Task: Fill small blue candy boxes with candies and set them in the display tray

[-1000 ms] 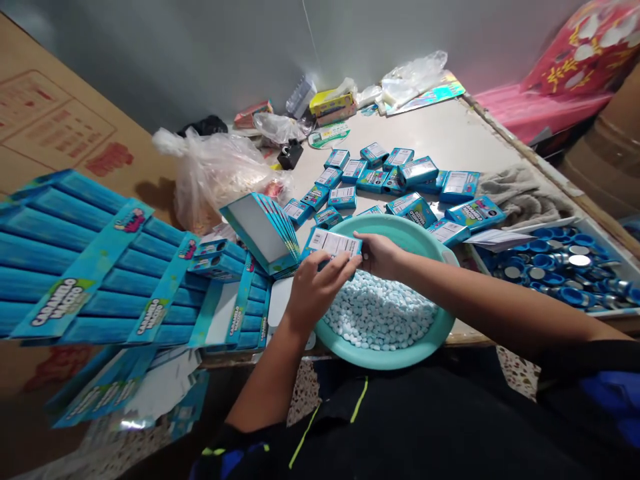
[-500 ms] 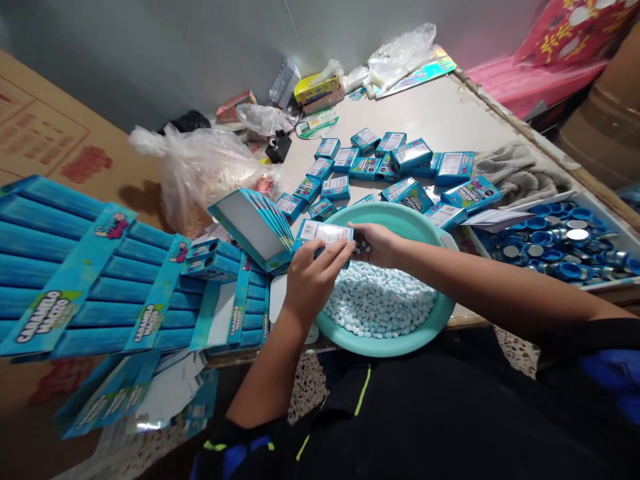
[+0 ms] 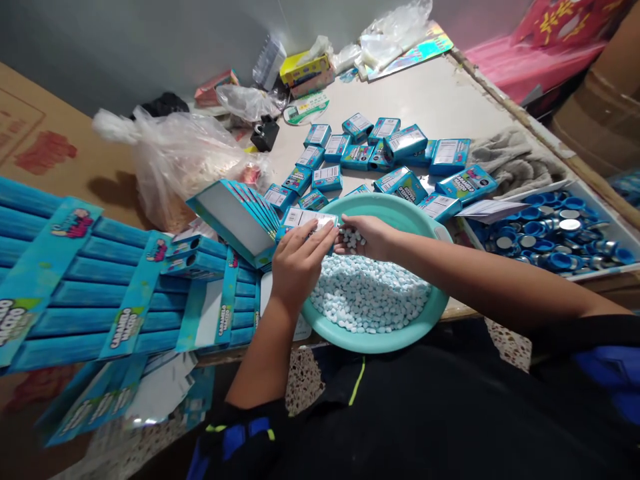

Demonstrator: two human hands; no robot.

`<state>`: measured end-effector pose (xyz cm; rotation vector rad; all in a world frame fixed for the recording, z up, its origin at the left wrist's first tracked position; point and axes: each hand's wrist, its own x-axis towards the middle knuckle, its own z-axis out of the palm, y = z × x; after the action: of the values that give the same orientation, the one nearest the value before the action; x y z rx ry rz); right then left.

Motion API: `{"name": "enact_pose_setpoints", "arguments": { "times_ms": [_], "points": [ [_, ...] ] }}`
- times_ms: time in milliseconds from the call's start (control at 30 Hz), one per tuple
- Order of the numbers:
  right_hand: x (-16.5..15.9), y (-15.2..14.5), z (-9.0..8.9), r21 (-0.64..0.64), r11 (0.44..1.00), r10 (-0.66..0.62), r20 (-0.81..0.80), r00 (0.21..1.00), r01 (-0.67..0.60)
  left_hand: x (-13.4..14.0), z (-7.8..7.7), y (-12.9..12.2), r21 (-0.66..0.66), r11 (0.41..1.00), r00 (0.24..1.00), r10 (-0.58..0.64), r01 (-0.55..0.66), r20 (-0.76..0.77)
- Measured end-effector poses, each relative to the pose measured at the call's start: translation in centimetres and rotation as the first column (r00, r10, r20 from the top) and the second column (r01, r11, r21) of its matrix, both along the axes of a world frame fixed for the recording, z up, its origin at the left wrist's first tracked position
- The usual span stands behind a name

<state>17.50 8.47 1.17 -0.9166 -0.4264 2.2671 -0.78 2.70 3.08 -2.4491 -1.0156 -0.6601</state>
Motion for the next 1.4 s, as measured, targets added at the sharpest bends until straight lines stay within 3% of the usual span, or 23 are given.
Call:
{"name": "enact_pose_setpoints", "arguments": {
  "times_ms": [167,233,300,333,367,433,467,500,567,667,733,800,867,967,1033,1100,1200,1267,1333,1400],
  "points": [
    [-0.1,0.2,0.2,0.007,1.000,-0.001,0.136,0.991,0.000,-0.2,-0.3,-0.8,0.005,1.000,1.000,0.024,-0.024,0.008],
    [-0.1,0.3,0.2,0.100,0.993,0.030,0.234,0.972,-0.055,-0.6,-0.7,-1.5,-0.036,0.999,0.995,0.029,-0.026,0.095],
    [0.1,0.2,-0.1,0.290,0.931,0.070,0.456,0.887,-0.223,-1.3,-1.3,-2.7,-0.093,0.994,0.969,0.077,-0.057,0.236],
    [0.3,0.0,-0.4,0.391,0.847,0.061,0.602,0.796,-0.361,-1.8,-1.7,-3.5,-0.110,0.989,0.941,0.127,-0.097,0.313],
    [0.5,-0.2,-0.7,0.460,0.722,0.010,0.740,0.672,-0.517,-2.3,-2.1,-4.3,-0.111,0.981,0.902,0.187,-0.156,0.389],
    [0.9,-0.7,-1.3,0.442,0.436,-0.172,0.896,0.409,-0.784,-3.5,-3.1,-6.2,-0.081,0.946,0.793,0.308,-0.314,0.526],
    [1.1,-1.0,-1.6,0.378,0.331,-0.242,0.919,0.310,-0.865,-4.2,-3.7,-7.1,-0.070,0.914,0.729,0.364,-0.401,0.580],
    [1.3,-1.2,-1.9,0.311,0.262,-0.281,0.930,0.237,-0.914,-4.9,-4.3,-8.0,-0.078,0.873,0.663,0.421,-0.481,0.619],
    [1.6,-1.5,-2.3,0.215,0.185,-0.278,0.947,0.159,-0.959,-6.1,-5.6,-9.3,-0.154,0.787,0.528,0.530,-0.597,0.664],
    [1.7,-1.6,-2.8,0.168,0.120,-0.272,0.953,0.131,-0.978,-7.8,-7.4,-10.3,-0.330,0.690,0.346,0.648,-0.644,0.679],
    [1.8,-1.7,-3.3,0.169,0.081,-0.289,0.947,0.139,-0.982,-8.4,-8.1,-10.8,-0.431,0.644,0.281,0.709,-0.631,0.647],
    [2.0,-1.9,-3.7,0.182,0.026,-0.296,0.941,0.167,-0.983,-8.6,-8.2,-11.4,-0.509,0.621,0.281,0.755,-0.596,0.592],
    [2.3,-2.0,-4.1,0.201,-0.039,-0.297,0.933,0.204,-0.979,-8.4,-7.8,-12.5,-0.544,0.634,0.315,0.760,-0.549,0.568],
    [2.7,-2.1,-4.1,0.205,-0.099,-0.300,0.927,0.226,-0.974,-8.2,-7.3,-15.4,-0.381,0.673,0.320,0.677,-0.634,0.663],
    [2.8,-2.2,-3.9,0.164,-0.087,-0.309,0.933,0.183,-0.983,-8.8,-7.4,-17.7,-0.204,0.621,0.281,0.591,-0.757,0.756],
    [2.8,-2.2,-3.8,0.125,-0.089,-0.300,0.943,0.146,-0.988,-10.0,-7.9,-19.8,-0.162,0.530,0.174,0.528,-0.832,0.831],
    [2.7,-2.4,-3.9,0.099,-0.140,-0.259,0.957,0.133,-0.985,-12.3,-9.9,-21.8,-0.381,0.438,-0.154,0.470,-0.814,0.869],
    [2.5,-2.6,-4.0,0.088,-0.158,-0.223,0.967,0.122,-0.984,-13.3,-11.7,-22.2,-0.501,0.404,-0.318,0.440,-0.765,0.840],
    [2.2,-2.7,-3.9,0.074,-0.163,-0.183,0.978,0.104,-0.984,-13.5,-13.4,-22.0,-0.559,0.381,-0.388,0.438,-0.737,0.811],
    [1.9,-2.8,-3.4,0.048,-0.157,-0.152,0.986,0.072,-0.986,-13.1,-14.8,-21.4,-0.582,0.373,-0.409,0.449,-0.722,0.795]
  ]
}}
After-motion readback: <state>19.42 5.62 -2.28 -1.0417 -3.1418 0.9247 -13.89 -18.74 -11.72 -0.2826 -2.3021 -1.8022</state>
